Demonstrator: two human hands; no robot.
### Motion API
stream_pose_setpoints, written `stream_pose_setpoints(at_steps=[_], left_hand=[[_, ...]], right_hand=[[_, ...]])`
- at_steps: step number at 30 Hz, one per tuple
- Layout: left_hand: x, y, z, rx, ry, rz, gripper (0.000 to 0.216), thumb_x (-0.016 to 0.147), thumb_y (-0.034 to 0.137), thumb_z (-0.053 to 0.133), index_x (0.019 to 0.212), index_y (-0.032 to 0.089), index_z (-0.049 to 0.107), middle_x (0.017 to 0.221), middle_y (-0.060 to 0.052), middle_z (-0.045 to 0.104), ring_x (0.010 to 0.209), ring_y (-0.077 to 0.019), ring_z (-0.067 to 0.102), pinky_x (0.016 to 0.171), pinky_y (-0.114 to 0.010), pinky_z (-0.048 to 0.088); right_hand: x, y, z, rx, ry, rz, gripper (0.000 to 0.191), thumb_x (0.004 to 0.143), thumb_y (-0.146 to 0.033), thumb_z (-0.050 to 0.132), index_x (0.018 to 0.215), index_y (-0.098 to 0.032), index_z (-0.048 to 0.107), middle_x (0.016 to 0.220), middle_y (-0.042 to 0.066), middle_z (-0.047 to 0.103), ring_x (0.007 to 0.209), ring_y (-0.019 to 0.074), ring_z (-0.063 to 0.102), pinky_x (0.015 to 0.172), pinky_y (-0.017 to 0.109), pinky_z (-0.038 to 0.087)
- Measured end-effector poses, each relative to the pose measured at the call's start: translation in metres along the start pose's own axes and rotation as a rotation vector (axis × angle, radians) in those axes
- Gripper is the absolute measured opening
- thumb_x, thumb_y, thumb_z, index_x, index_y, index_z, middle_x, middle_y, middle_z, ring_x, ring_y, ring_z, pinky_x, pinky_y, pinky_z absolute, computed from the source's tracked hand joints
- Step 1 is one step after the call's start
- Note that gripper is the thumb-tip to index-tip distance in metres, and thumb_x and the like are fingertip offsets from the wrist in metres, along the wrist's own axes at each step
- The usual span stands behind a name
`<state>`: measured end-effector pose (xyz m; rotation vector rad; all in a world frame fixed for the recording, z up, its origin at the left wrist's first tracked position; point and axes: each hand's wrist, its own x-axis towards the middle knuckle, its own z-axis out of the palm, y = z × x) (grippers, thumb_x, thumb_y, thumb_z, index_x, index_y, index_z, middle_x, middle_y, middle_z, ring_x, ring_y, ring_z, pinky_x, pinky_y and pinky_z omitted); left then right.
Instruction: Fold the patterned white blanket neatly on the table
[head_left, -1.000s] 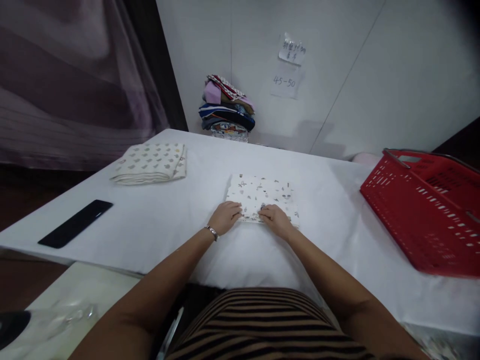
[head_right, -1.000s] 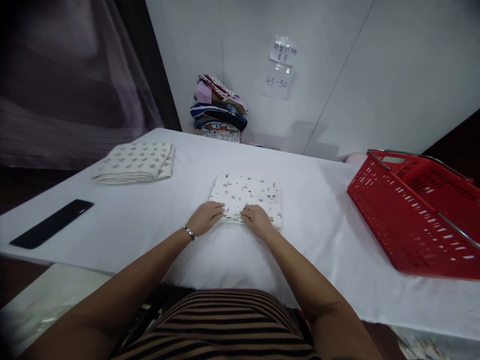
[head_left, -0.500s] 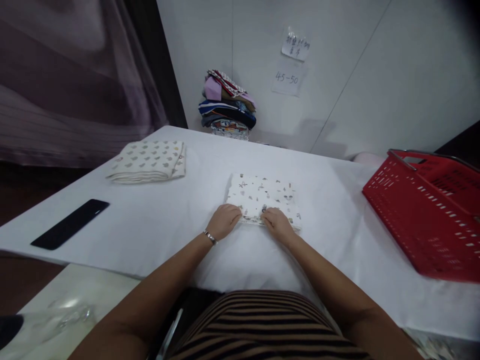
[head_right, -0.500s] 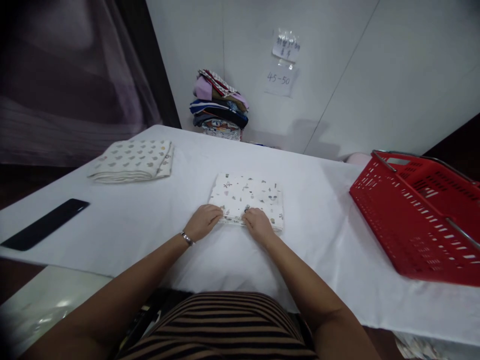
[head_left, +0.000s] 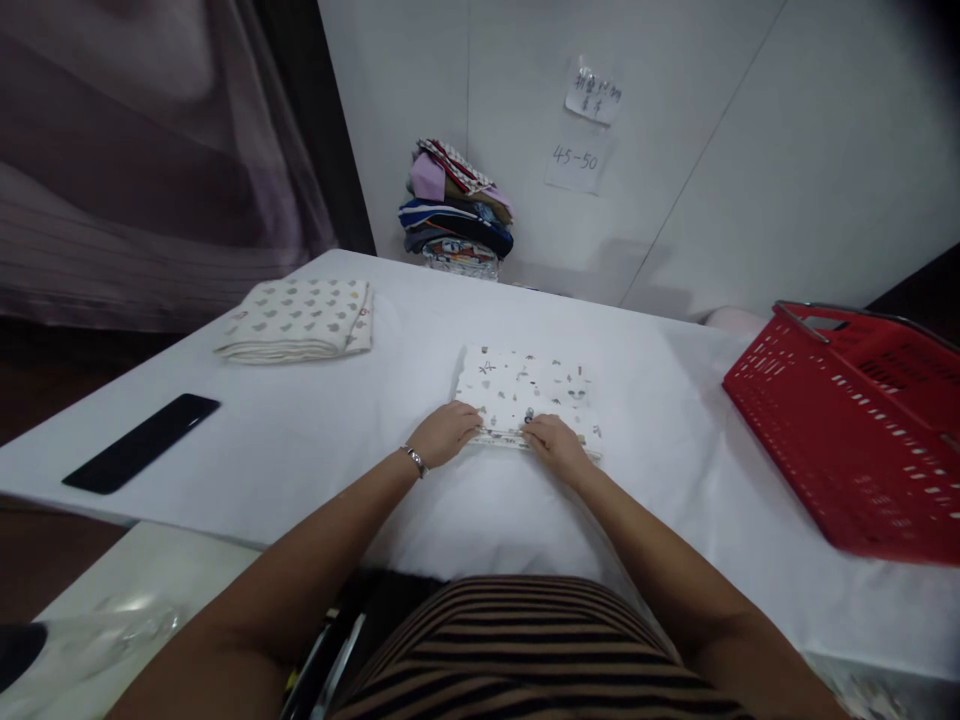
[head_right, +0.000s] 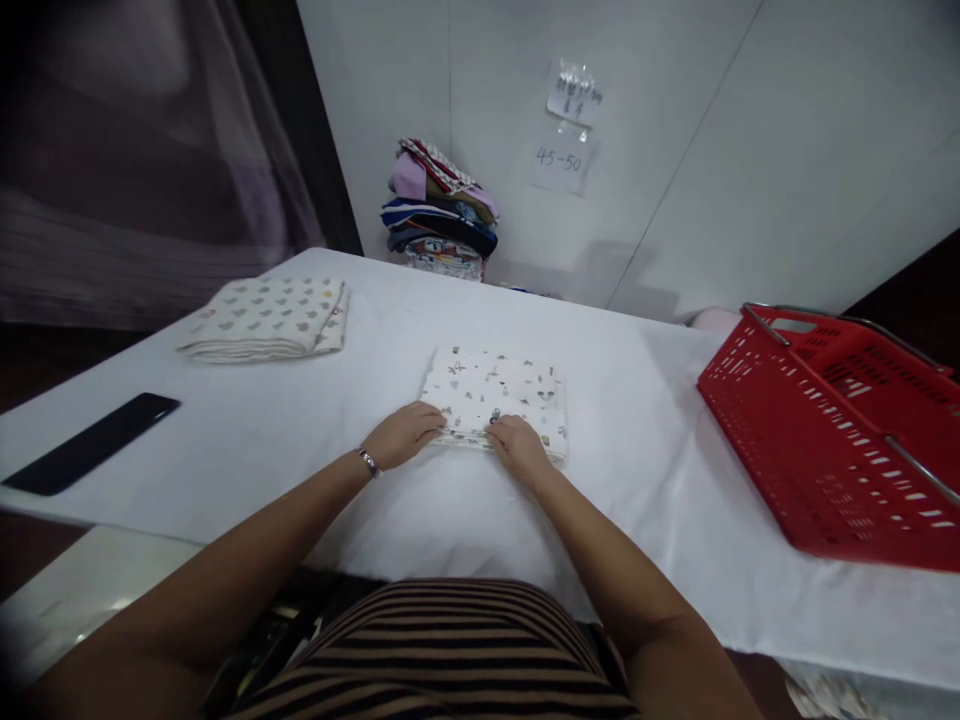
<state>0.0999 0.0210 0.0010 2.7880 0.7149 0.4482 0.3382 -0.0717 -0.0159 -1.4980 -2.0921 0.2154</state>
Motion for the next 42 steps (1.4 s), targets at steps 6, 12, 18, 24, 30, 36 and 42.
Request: stream_pose_setpoints(at_steps=[6,12,18,24,30,36,42], left_hand=[[0.005,0.005,-0.005,0.17,-0.12,0.026,0.025,0.086,0.014,0.043,0.103,0.02,0.06,0.1,-0.005,0.063,0.091,-0.0175,0.055,0.078,-0.031,0.043],[0.01,0.01,-0.004,0.3,-0.144,0.01,0.029,0.082,0.008,0.044,0.103,0.02,0.059,0.098,-0.005,0.062,0.089,-0.0185,0.055,0.074,-0.031,0.041],[0.001,0.012,-0.006,0.28,-0.036,0.026,0.026,0.084,0.009,0.042,0.1,0.02,0.059,0.097,-0.006,0.062,0.09,-0.0192,0.054,0.076,-0.033,0.039],[-0.007,0.009,0.004,0.24,-0.053,0.0,0.027,0.084,0.008,0.042,0.1,0.021,0.059,0.098,-0.006,0.062,0.092,-0.019,0.054,0.078,-0.033,0.039],[-0.012,0.009,0.0,0.166,-0.011,0.019,0.021,0.087,0.019,0.043,0.103,0.019,0.058,0.1,-0.006,0.061,0.093,-0.0193,0.054,0.081,-0.034,0.04],[-0.013,0.007,0.001,0.14,0.001,0.011,0.022,0.089,0.022,0.041,0.102,0.019,0.059,0.101,-0.007,0.06,0.094,-0.019,0.053,0.081,-0.035,0.041],[-0.015,0.007,0.004,0.139,0.044,-0.014,0.021,0.089,0.022,0.041,0.097,0.018,0.06,0.096,-0.007,0.059,0.091,-0.0198,0.052,0.078,-0.034,0.042]], right_hand=[[0.001,-0.001,0.0,-0.015,-0.015,0.03,0.021,0.091,-0.023,0.043,0.091,-0.021,0.063,0.089,0.006,0.063,0.084,0.0185,0.054,0.076,0.031,0.042],[0.0,-0.001,0.0,-0.042,-0.024,-0.014,0.019,0.09,-0.029,0.047,0.095,-0.02,0.062,0.091,0.007,0.063,0.087,0.0194,0.054,0.079,0.032,0.042],[-0.002,0.002,0.003,-0.003,0.032,0.0,0.02,0.091,-0.026,0.044,0.094,-0.021,0.063,0.091,0.007,0.064,0.087,0.019,0.055,0.079,0.032,0.043],[-0.001,-0.001,0.003,-0.031,0.006,-0.005,0.02,0.09,-0.025,0.046,0.093,-0.021,0.065,0.09,0.007,0.064,0.086,0.0191,0.055,0.078,0.032,0.043],[-0.002,-0.002,0.002,-0.009,0.013,0.006,0.02,0.09,-0.025,0.046,0.093,-0.021,0.065,0.091,0.006,0.064,0.087,0.0186,0.055,0.082,0.033,0.042],[-0.007,-0.002,0.0,-0.011,0.034,-0.023,0.023,0.09,-0.025,0.045,0.103,-0.022,0.063,0.096,0.007,0.065,0.091,0.0198,0.056,0.081,0.035,0.045],[-0.036,0.016,-0.021,-0.144,0.08,-0.012,0.025,0.089,-0.022,0.046,0.106,-0.022,0.063,0.102,0.009,0.065,0.094,0.0228,0.056,0.083,0.04,0.045]])
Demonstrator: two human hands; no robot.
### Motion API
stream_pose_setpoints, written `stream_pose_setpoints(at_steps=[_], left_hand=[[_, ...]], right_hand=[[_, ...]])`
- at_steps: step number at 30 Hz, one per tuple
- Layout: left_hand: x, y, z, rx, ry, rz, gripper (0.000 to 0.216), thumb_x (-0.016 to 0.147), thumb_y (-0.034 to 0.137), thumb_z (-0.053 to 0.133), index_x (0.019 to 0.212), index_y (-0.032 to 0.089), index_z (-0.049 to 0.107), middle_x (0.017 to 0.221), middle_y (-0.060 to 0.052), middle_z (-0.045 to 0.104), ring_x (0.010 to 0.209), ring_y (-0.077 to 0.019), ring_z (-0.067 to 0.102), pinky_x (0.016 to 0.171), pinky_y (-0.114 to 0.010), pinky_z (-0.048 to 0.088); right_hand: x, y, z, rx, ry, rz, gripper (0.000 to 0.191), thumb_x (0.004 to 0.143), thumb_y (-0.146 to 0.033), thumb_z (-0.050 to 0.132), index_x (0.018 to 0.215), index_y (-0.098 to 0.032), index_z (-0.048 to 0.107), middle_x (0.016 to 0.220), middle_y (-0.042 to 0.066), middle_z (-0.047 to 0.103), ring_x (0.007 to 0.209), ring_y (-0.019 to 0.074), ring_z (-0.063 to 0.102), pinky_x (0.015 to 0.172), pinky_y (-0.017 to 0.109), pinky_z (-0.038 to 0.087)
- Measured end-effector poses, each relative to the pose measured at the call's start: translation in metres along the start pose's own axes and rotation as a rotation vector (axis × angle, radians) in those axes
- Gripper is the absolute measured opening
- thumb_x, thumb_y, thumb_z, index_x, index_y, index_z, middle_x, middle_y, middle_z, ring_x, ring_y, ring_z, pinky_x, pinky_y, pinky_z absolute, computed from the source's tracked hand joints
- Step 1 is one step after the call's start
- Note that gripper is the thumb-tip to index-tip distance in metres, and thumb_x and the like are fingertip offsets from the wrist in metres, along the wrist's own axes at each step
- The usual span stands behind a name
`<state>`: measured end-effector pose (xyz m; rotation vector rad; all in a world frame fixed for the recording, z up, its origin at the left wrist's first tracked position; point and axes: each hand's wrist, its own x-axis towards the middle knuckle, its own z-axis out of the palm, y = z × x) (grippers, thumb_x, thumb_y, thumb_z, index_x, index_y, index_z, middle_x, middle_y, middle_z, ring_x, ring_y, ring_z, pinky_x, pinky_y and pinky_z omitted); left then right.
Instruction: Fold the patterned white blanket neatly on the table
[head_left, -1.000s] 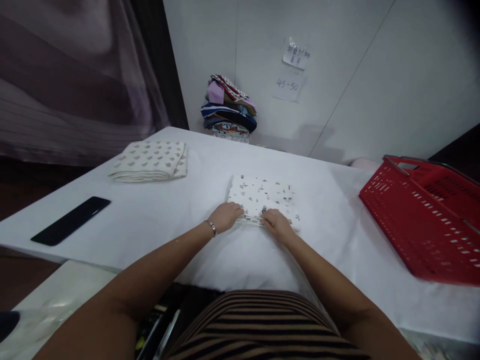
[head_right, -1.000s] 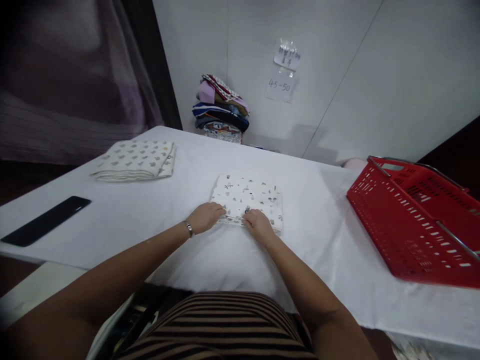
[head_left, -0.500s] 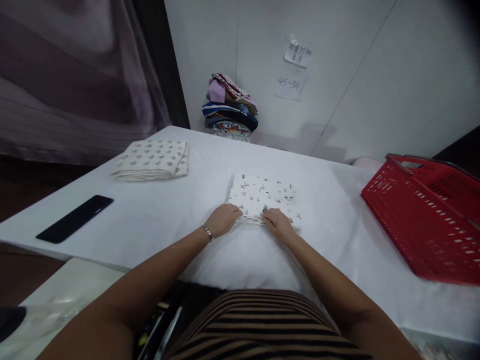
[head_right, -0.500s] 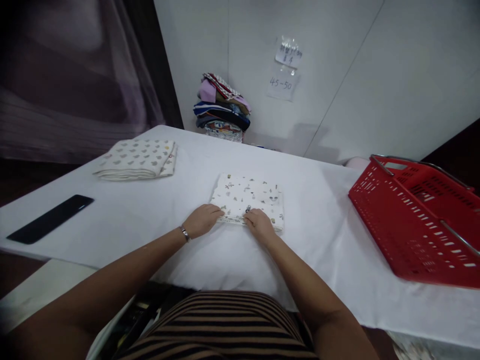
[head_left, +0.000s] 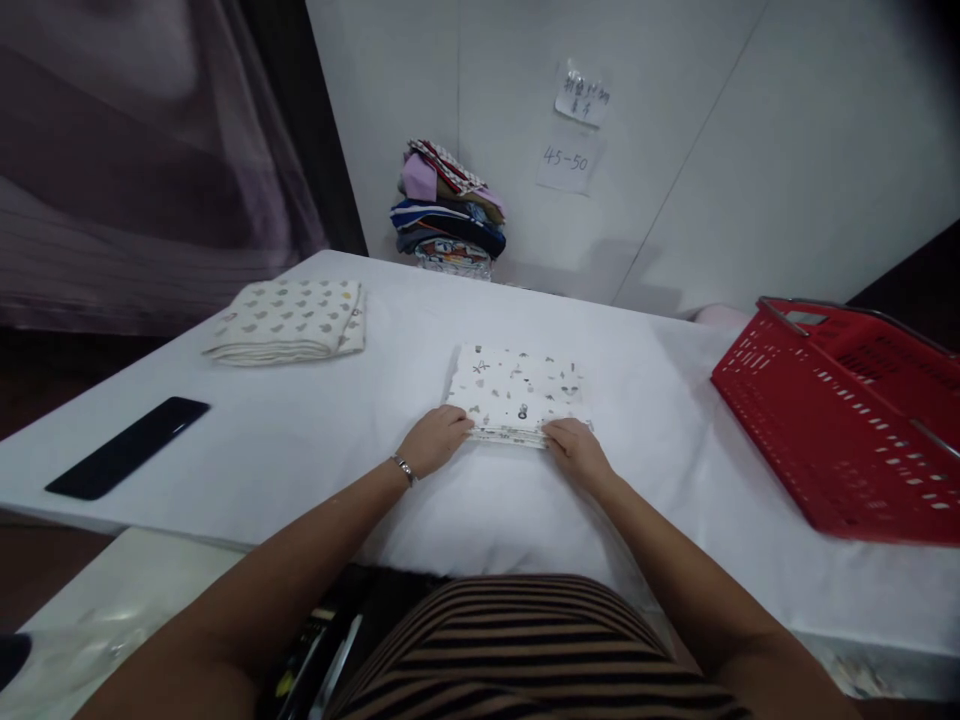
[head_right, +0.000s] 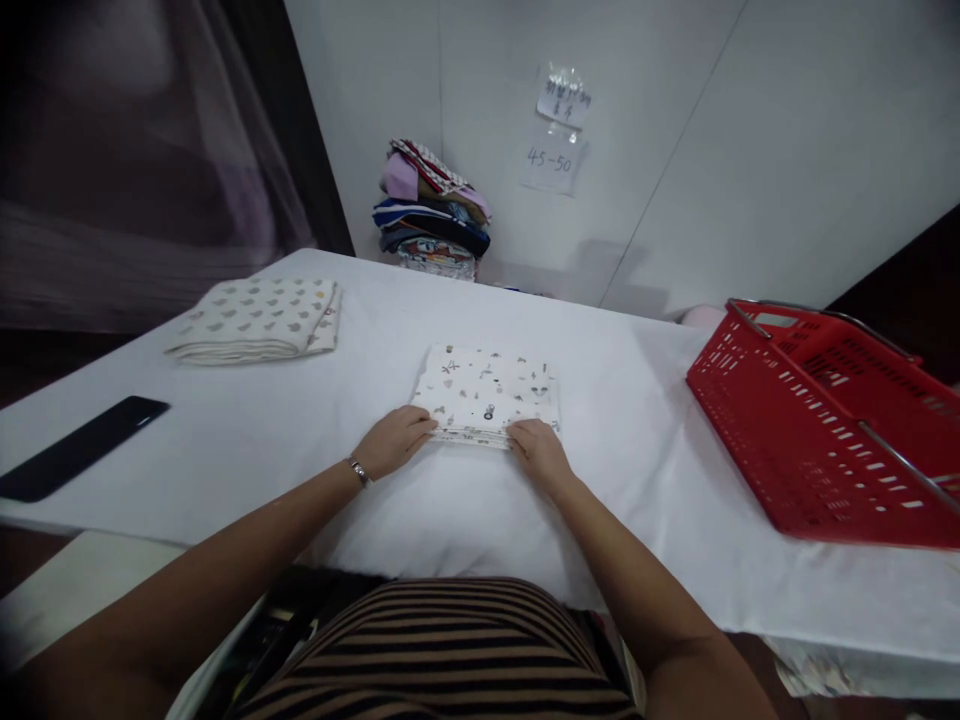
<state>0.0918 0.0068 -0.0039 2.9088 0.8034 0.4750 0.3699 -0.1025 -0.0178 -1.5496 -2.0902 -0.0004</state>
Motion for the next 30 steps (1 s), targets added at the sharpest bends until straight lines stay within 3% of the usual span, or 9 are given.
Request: stream_pose_setpoints(at_steps=[9,17,26,30], left_hand=[[-0.001,-0.005,0.006,-0.01,0.031,0.032,0.02,0.087,0.024,0.046,0.103,0.02,0.058,0.1,-0.008,0.059,0.095,-0.0217,0.052,0.08,-0.037,0.043],[-0.002,-0.006,0.006,-0.03,0.028,0.03,0.026,0.084,0.022,0.049,0.108,0.02,0.056,0.104,-0.01,0.059,0.098,-0.0231,0.053,0.082,-0.038,0.044],[0.0,-0.006,0.007,-0.043,0.029,0.004,0.026,0.084,0.016,0.043,0.105,0.021,0.058,0.102,-0.008,0.061,0.095,-0.0219,0.054,0.08,-0.038,0.045],[-0.001,-0.006,0.009,-0.034,0.041,0.008,0.026,0.084,0.016,0.043,0.105,0.02,0.058,0.102,-0.008,0.062,0.095,-0.022,0.054,0.08,-0.038,0.045]], right_hand=[[-0.036,0.021,-0.017,-0.088,0.091,0.036,0.027,0.09,-0.024,0.044,0.112,-0.022,0.06,0.111,0.01,0.062,0.103,0.0236,0.054,0.088,0.044,0.045],[-0.047,0.022,-0.018,-0.076,0.127,0.156,0.03,0.09,-0.027,0.045,0.118,-0.026,0.057,0.117,0.01,0.056,0.109,0.0245,0.05,0.089,0.044,0.047],[-0.043,0.028,-0.023,-0.024,0.097,0.184,0.027,0.091,-0.026,0.044,0.112,-0.027,0.061,0.106,0.006,0.062,0.102,0.0212,0.053,0.085,0.037,0.049],[-0.049,0.029,-0.019,-0.011,0.111,0.179,0.028,0.091,-0.026,0.043,0.114,-0.028,0.06,0.111,0.006,0.06,0.105,0.0215,0.051,0.087,0.039,0.048]])
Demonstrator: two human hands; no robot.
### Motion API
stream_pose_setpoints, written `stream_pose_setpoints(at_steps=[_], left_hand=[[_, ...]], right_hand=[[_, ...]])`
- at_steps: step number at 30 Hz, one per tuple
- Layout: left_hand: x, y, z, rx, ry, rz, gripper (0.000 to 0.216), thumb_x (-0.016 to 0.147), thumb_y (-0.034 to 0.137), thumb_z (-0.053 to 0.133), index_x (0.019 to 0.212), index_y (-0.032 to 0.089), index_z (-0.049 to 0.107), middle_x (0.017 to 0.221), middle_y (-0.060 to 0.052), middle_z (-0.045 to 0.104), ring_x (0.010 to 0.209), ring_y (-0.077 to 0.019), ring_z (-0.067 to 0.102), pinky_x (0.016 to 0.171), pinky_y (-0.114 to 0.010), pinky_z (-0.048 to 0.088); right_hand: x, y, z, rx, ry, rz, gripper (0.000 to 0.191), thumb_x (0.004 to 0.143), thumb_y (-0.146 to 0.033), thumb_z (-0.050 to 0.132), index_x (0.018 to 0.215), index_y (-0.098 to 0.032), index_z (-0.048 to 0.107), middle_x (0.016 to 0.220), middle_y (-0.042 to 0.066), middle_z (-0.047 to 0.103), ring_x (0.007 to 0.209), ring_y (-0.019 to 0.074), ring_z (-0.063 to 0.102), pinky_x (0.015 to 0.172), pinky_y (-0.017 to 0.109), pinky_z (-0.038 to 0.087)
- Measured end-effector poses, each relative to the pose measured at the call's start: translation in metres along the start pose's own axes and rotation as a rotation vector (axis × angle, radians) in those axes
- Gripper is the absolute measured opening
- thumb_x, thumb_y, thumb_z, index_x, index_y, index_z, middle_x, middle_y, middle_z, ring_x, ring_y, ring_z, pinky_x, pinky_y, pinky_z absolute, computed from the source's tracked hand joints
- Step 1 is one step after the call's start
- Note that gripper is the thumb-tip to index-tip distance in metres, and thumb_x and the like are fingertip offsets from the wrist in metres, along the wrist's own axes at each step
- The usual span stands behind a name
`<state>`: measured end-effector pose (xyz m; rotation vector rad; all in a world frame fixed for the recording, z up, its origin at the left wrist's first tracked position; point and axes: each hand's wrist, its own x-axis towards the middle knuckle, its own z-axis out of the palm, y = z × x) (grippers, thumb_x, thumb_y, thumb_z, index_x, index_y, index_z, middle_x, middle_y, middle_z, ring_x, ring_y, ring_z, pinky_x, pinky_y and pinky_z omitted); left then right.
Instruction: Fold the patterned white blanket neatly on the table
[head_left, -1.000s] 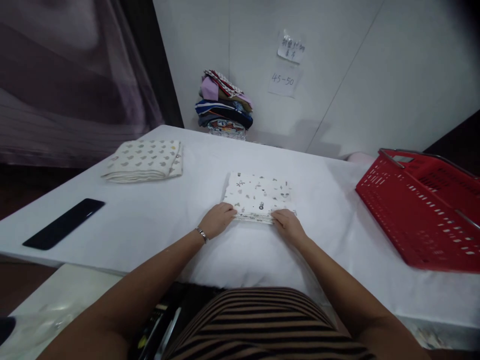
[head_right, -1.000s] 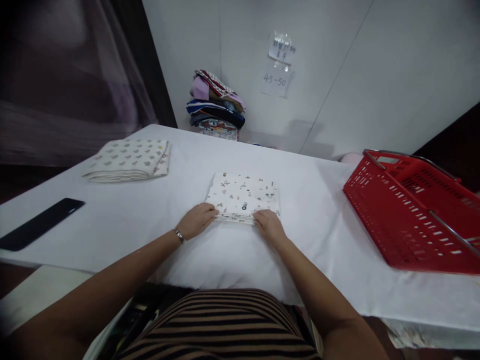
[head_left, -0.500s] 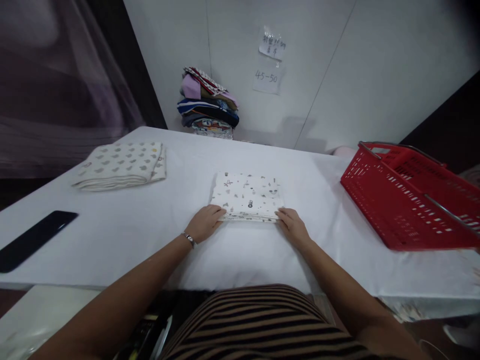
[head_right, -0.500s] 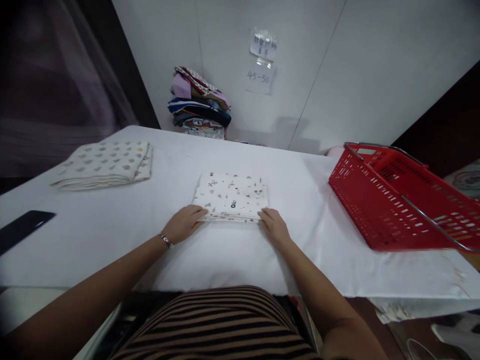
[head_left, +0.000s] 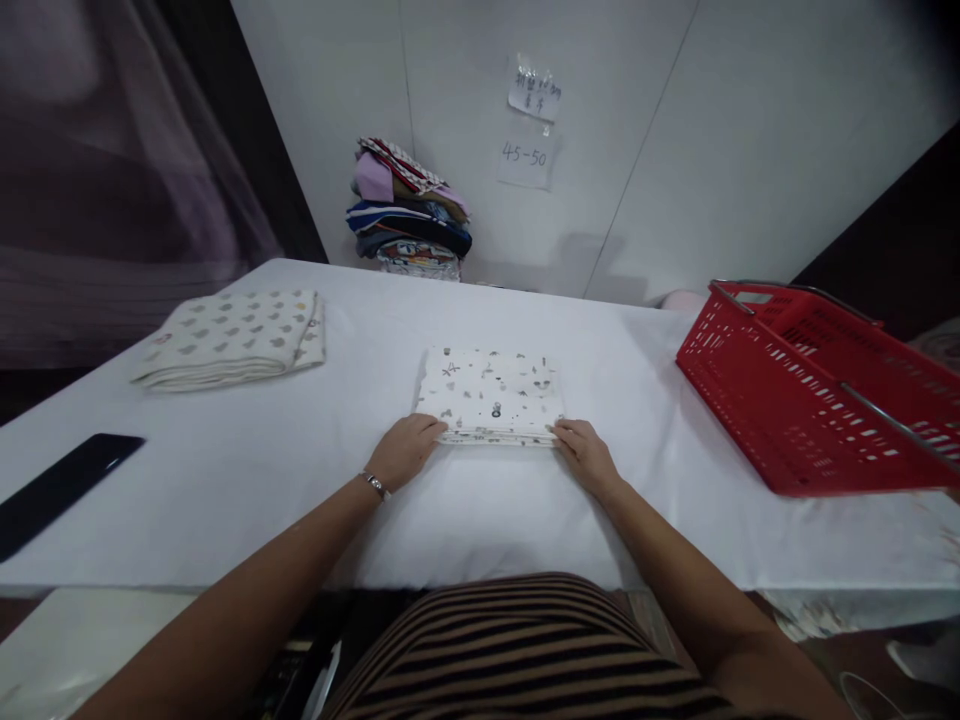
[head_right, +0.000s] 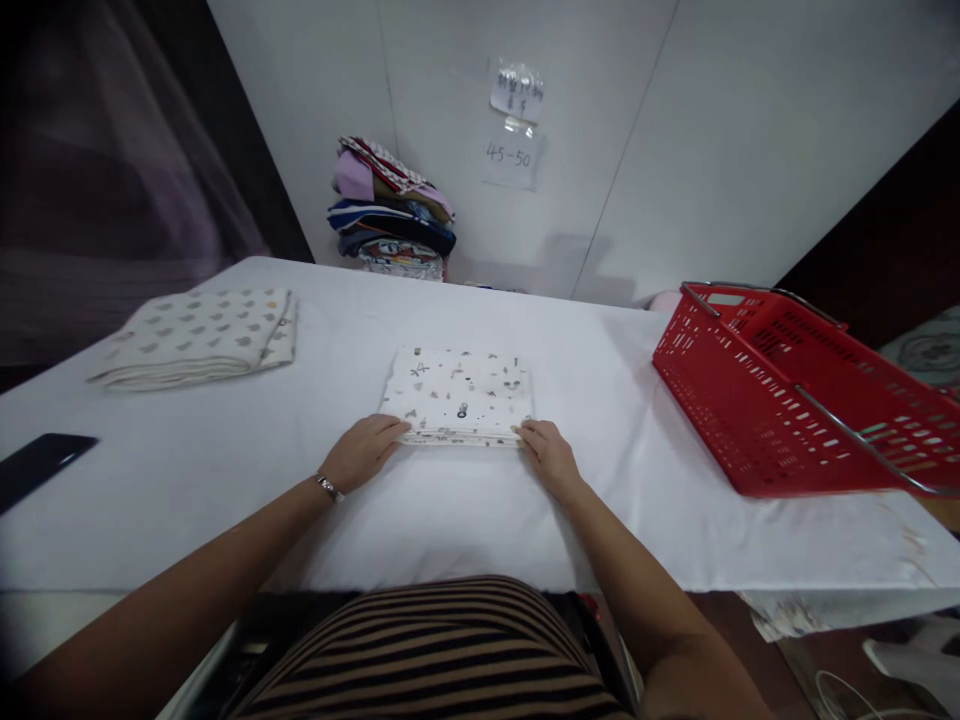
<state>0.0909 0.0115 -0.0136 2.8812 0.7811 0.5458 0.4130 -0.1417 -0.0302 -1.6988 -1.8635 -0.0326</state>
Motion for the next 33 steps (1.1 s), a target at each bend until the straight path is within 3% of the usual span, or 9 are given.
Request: stream_pose_setpoints(at_steps=[6,11,15,19,22,28,33], left_hand=[[-0.001,0.001,0.0,0.014,0.01,0.002,0.027,0.083,0.016,0.044,0.106,0.019,0.056,0.103,-0.008,0.06,0.096,-0.0223,0.053,0.082,-0.038,0.045],[-0.003,0.001,0.002,0.028,0.023,-0.001,0.029,0.083,0.017,0.044,0.111,0.017,0.054,0.105,-0.009,0.06,0.097,-0.0231,0.052,0.084,-0.039,0.044],[-0.004,-0.001,0.005,0.033,0.044,0.0,0.03,0.084,0.019,0.044,0.112,0.017,0.054,0.106,-0.01,0.06,0.098,-0.0233,0.052,0.086,-0.039,0.044],[-0.004,-0.001,0.006,0.025,0.057,-0.003,0.029,0.084,0.02,0.043,0.11,0.018,0.056,0.104,-0.01,0.06,0.097,-0.0235,0.053,0.085,-0.04,0.044],[-0.005,0.001,0.007,0.026,0.073,-0.007,0.029,0.084,0.019,0.043,0.11,0.018,0.056,0.104,-0.01,0.06,0.097,-0.0239,0.053,0.086,-0.041,0.044],[-0.005,0.005,0.008,0.036,0.092,-0.018,0.029,0.084,0.019,0.043,0.109,0.018,0.056,0.103,-0.01,0.06,0.097,-0.0239,0.053,0.086,-0.041,0.044],[-0.006,0.006,0.007,0.041,0.091,-0.027,0.029,0.083,0.017,0.042,0.108,0.018,0.057,0.103,-0.01,0.06,0.097,-0.0237,0.053,0.087,-0.04,0.044]], right_hand=[[-0.01,0.001,0.003,0.164,0.065,0.232,0.032,0.085,-0.033,0.052,0.115,-0.024,0.058,0.12,0.008,0.054,0.107,0.0218,0.052,0.084,0.037,0.049],[-0.01,-0.004,0.007,0.417,0.106,0.537,0.039,0.078,-0.037,0.058,0.114,-0.022,0.059,0.097,0.003,0.06,0.071,0.0136,0.054,0.068,0.03,0.049],[-0.004,-0.007,0.002,0.664,0.097,0.788,0.047,0.07,-0.035,0.064,0.113,-0.018,0.058,0.092,0.001,0.059,0.061,0.009,0.052,0.056,0.023,0.045],[0.006,-0.008,-0.011,0.766,0.035,0.919,0.05,0.071,-0.032,0.061,0.118,-0.017,0.054,0.083,0.001,0.061,0.05,0.0075,0.05,0.042,0.019,0.036],[0.014,-0.009,-0.019,0.71,-0.002,0.967,0.052,0.075,-0.038,0.06,0.121,-0.015,0.051,0.074,0.002,0.063,0.043,0.0075,0.047,0.037,0.019,0.031],[0.028,-0.01,-0.02,0.625,-0.14,0.943,0.068,0.074,-0.042,0.065,0.132,-0.015,0.042,0.06,-0.001,0.061,0.042,0.0112,0.051,0.039,0.022,0.036],[0.035,-0.011,-0.019,0.669,-0.079,0.861,0.058,0.072,-0.034,0.063,0.124,-0.015,0.047,0.054,-0.006,0.053,0.043,0.0094,0.048,0.041,0.02,0.035]])
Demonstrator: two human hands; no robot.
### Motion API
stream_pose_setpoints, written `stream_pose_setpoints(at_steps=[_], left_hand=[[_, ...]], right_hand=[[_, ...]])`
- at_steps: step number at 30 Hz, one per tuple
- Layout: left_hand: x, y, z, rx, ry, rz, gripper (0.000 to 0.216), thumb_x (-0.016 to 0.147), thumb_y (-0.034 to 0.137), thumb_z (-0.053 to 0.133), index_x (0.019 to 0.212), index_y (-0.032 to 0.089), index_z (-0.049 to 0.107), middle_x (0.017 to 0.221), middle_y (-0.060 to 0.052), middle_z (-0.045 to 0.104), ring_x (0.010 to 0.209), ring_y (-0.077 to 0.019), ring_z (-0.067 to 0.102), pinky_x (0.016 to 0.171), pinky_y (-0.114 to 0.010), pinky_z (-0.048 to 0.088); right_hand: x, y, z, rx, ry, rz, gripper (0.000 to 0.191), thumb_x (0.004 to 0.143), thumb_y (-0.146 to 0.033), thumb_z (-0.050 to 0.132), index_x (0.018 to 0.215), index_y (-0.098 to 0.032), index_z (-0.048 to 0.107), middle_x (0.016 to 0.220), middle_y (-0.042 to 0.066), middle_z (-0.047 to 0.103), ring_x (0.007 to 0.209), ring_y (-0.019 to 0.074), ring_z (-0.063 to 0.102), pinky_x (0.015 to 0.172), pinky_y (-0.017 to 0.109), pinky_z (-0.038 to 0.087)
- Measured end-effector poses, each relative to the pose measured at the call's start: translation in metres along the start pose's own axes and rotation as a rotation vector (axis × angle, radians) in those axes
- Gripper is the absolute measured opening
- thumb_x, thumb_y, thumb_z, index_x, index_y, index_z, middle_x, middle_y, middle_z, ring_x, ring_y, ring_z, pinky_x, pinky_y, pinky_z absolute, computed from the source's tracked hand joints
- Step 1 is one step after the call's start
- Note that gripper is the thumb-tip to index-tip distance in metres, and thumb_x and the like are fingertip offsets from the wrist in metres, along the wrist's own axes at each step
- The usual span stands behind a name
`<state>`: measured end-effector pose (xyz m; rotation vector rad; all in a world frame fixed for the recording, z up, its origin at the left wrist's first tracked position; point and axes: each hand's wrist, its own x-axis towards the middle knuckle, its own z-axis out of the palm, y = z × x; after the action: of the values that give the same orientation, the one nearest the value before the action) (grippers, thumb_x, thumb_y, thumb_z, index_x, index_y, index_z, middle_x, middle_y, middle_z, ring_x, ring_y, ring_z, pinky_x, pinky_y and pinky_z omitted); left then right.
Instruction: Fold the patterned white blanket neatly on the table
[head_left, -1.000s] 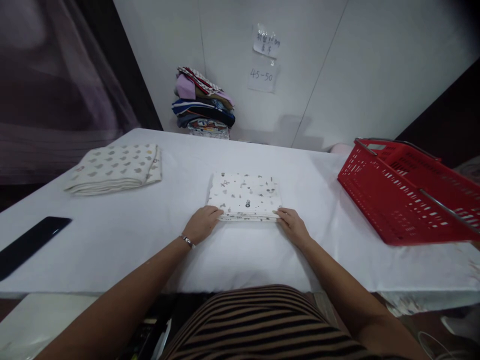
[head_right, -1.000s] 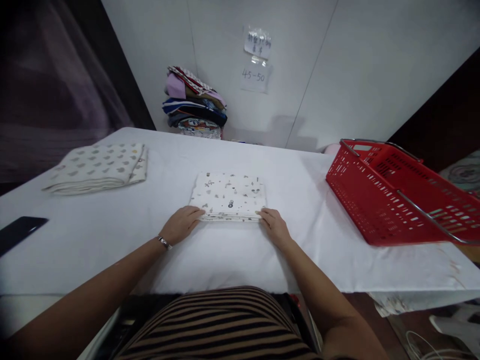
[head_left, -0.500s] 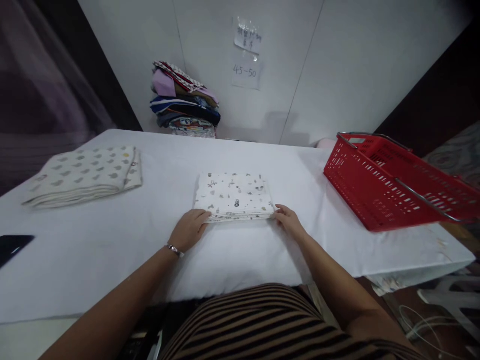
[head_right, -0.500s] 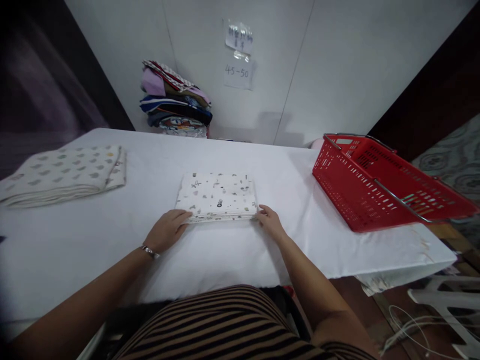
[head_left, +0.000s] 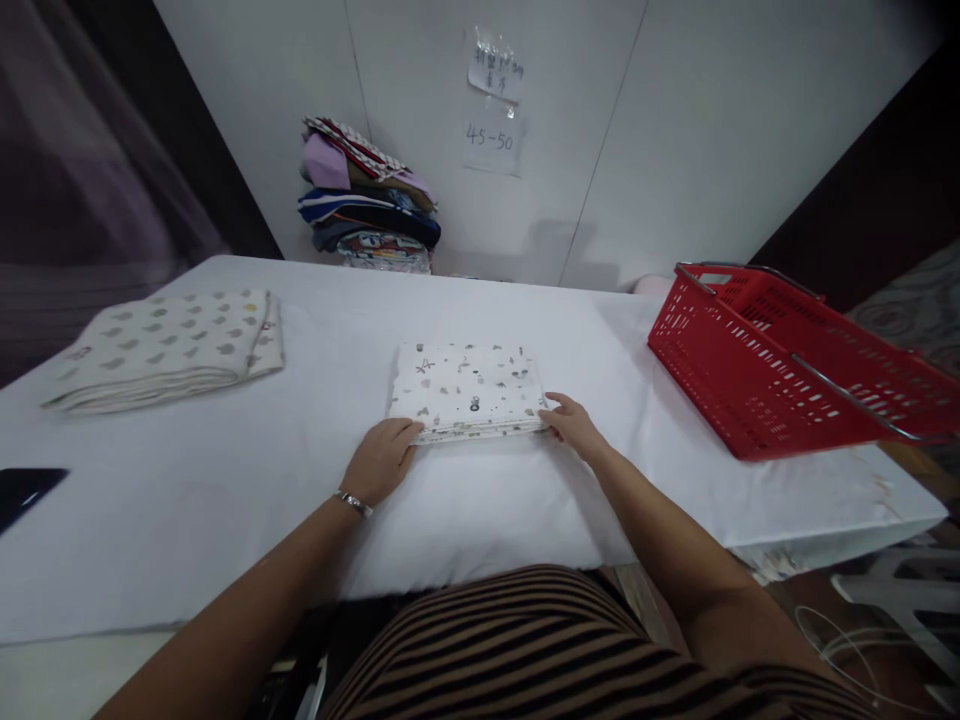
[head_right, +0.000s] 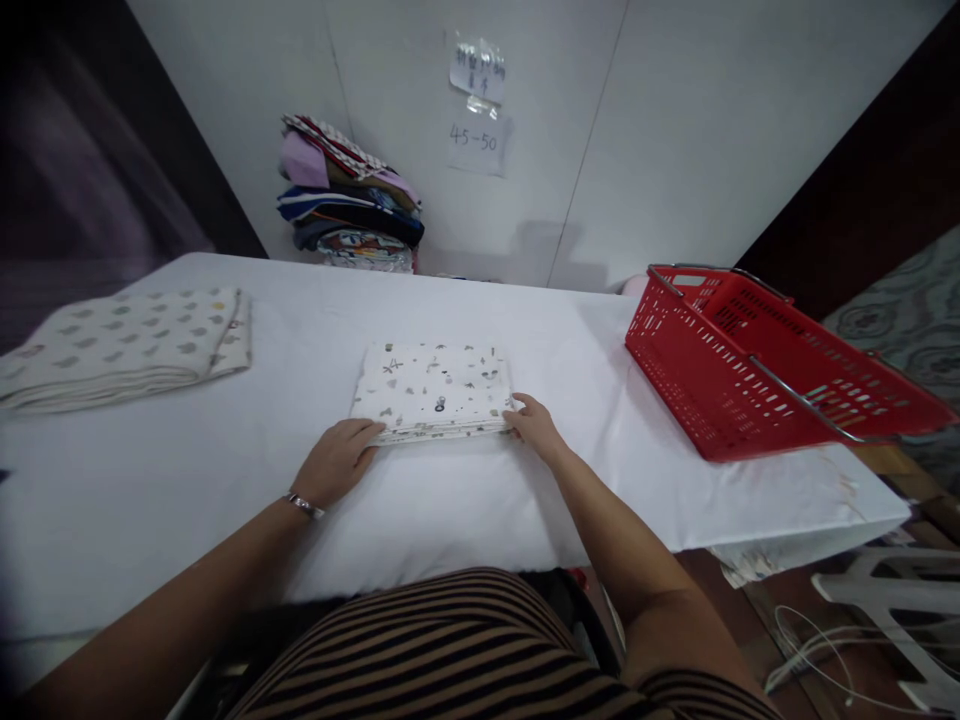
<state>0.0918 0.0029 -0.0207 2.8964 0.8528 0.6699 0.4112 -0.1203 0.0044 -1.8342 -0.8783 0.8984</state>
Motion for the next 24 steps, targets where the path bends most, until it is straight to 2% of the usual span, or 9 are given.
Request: stream_pose_setpoints(at_steps=[6,14,19,21,24], left_hand=[[-0.001,-0.002,0.0,-0.014,-0.006,0.012,0.031,0.082,0.013,0.041,0.108,0.017,0.058,0.103,-0.009,0.061,0.096,-0.0227,0.054,0.086,-0.039,0.045],[-0.002,0.0,-0.001,-0.042,-0.025,-0.01,0.032,0.083,0.014,0.04,0.11,0.017,0.057,0.105,-0.01,0.06,0.099,-0.0228,0.053,0.088,-0.04,0.043],[0.001,0.004,-0.005,-0.055,-0.048,-0.04,0.029,0.084,0.027,0.046,0.11,0.018,0.057,0.105,-0.01,0.06,0.097,-0.0236,0.052,0.086,-0.04,0.043],[0.003,0.008,-0.007,-0.058,-0.021,-0.075,0.031,0.085,0.034,0.048,0.109,0.018,0.057,0.105,-0.01,0.06,0.098,-0.024,0.052,0.085,-0.04,0.043],[0.01,0.019,-0.008,-0.054,0.041,-0.093,0.03,0.086,0.035,0.047,0.109,0.018,0.058,0.107,-0.009,0.06,0.101,-0.0242,0.051,0.088,-0.041,0.041]], right_hand=[[0.008,0.019,0.003,-0.049,0.069,-0.065,0.048,0.068,-0.032,0.06,0.113,-0.017,0.054,0.057,-0.007,0.051,0.046,0.0084,0.047,0.046,0.02,0.037],[0.007,0.027,0.002,-0.193,0.105,-0.134,0.047,0.072,-0.04,0.058,0.114,-0.02,0.054,0.06,-0.006,0.054,0.052,0.0115,0.052,0.051,0.022,0.038],[-0.001,0.025,-0.002,-0.442,0.071,-0.156,0.047,0.079,-0.048,0.051,0.118,-0.021,0.052,0.063,-0.004,0.056,0.057,0.0136,0.054,0.056,0.025,0.04],[-0.005,0.024,-0.003,-0.512,0.144,-0.223,0.046,0.082,-0.05,0.049,0.118,-0.021,0.052,0.073,-0.001,0.06,0.064,0.0148,0.056,0.06,0.026,0.042],[-0.013,0.021,0.001,-0.555,0.27,-0.478,0.035,0.086,-0.044,0.046,0.107,-0.02,0.058,0.094,0.006,0.061,0.083,0.0184,0.057,0.071,0.03,0.044]])
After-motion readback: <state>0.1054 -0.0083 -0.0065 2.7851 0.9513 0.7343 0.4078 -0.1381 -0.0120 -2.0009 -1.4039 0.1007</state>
